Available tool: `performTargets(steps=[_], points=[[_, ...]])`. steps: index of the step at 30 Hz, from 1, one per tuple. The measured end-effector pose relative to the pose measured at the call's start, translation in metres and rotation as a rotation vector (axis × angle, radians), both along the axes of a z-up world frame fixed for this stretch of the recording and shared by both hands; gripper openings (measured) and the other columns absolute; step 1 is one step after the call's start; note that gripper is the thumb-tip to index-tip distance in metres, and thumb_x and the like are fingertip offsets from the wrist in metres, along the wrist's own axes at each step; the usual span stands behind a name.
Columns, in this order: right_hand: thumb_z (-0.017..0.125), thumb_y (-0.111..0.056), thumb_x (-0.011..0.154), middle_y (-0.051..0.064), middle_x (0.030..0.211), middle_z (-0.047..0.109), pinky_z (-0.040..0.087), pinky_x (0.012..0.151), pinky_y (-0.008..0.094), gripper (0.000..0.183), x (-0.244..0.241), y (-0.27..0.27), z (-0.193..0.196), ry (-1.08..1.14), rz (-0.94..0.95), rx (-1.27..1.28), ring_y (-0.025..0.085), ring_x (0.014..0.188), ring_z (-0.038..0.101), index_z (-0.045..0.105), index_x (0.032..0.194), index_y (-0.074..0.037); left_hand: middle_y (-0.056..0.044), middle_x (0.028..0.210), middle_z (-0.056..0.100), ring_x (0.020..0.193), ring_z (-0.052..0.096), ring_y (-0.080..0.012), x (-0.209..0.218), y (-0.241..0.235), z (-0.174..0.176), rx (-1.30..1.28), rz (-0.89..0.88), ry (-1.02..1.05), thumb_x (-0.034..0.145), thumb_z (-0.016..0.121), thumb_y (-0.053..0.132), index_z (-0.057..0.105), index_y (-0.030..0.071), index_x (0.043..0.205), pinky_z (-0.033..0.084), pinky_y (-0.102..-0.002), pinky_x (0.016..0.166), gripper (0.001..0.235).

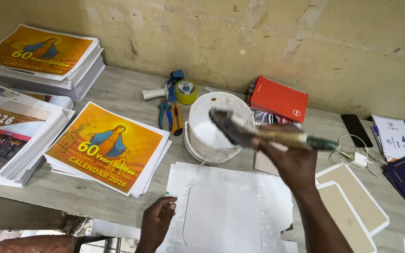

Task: Applying glue to a surface and attaching cardboard covers to create book or calendar components.

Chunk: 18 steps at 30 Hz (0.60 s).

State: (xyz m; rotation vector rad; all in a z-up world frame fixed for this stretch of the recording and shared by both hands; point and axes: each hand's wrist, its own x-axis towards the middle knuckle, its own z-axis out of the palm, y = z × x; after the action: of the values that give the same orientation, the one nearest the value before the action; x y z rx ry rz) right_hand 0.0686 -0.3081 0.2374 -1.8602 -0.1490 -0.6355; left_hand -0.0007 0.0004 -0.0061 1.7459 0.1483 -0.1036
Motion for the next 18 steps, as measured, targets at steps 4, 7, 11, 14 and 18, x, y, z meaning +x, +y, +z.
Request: performTargets(steps=[4, 7, 11, 14, 18], points=[[0.076, -0.029, 0.087, 0.006, 0.11, 0.079, 0.063, 0.072, 0.028, 0.035, 0.06, 0.022, 0.047, 0.247, 0.026, -0.153, 0.016, 0.091, 0.076, 0.077, 0.113, -0.006, -0.004, 0.072, 0.073, 0.067, 0.065, -0.0112, 0.001, -0.002, 0.007, -0.022, 0.026, -0.004, 0.093, 0.068, 0.027, 0.082, 0.01, 0.109, 0.051, -0.026, 0.062, 0.028], [0.08, -0.029, 0.087, 0.003, 0.097, 0.081, 0.052, 0.066, 0.028, 0.032, 0.106, 0.034, 0.021, 0.709, 0.023, -0.333, 0.016, 0.074, 0.075, 0.079, 0.118, -0.019, -0.004, 0.071, 0.071, 0.066, 0.065, -0.0112, -0.001, -0.001, 0.003, -0.04, 0.032, -0.031, 0.093, 0.067, 0.026, 0.081, 0.009, 0.108, 0.052, -0.026, 0.061, 0.026], [0.086, -0.036, 0.076, 0.011, 0.07, 0.073, 0.047, 0.058, 0.037, 0.034, 0.167, 0.037, -0.066, 0.741, 0.091, -0.852, 0.023, 0.063, 0.067, 0.073, 0.07, -0.005, 0.0, 0.068, 0.062, 0.063, 0.055, -0.0088, -0.001, -0.002, 0.002, -0.095, 0.04, -0.033, 0.094, 0.068, 0.02, 0.082, 0.007, 0.106, 0.046, -0.025, 0.058, 0.023], [0.084, -0.038, 0.072, 0.012, 0.076, 0.069, 0.045, 0.057, 0.04, 0.037, 0.182, 0.036, -0.087, 0.7, 0.1, -1.001, 0.026, 0.07, 0.065, 0.065, 0.074, -0.006, 0.001, 0.067, 0.06, 0.06, 0.051, -0.0077, 0.001, -0.001, -0.016, -0.093, 0.058, -0.075, 0.093, 0.07, 0.019, 0.084, 0.007, 0.104, 0.043, -0.025, 0.055, 0.022], [0.083, -0.041, 0.09, 0.008, 0.064, 0.064, 0.036, 0.048, 0.033, 0.043, 0.15, 0.03, -0.03, 0.784, 0.027, -0.785, 0.017, 0.054, 0.054, 0.068, 0.071, -0.006, 0.002, 0.066, 0.06, 0.058, 0.047, -0.0072, 0.002, -0.001, -0.019, -0.088, 0.063, -0.088, 0.092, 0.071, 0.02, 0.086, 0.007, 0.102, 0.04, -0.024, 0.054, 0.022]])
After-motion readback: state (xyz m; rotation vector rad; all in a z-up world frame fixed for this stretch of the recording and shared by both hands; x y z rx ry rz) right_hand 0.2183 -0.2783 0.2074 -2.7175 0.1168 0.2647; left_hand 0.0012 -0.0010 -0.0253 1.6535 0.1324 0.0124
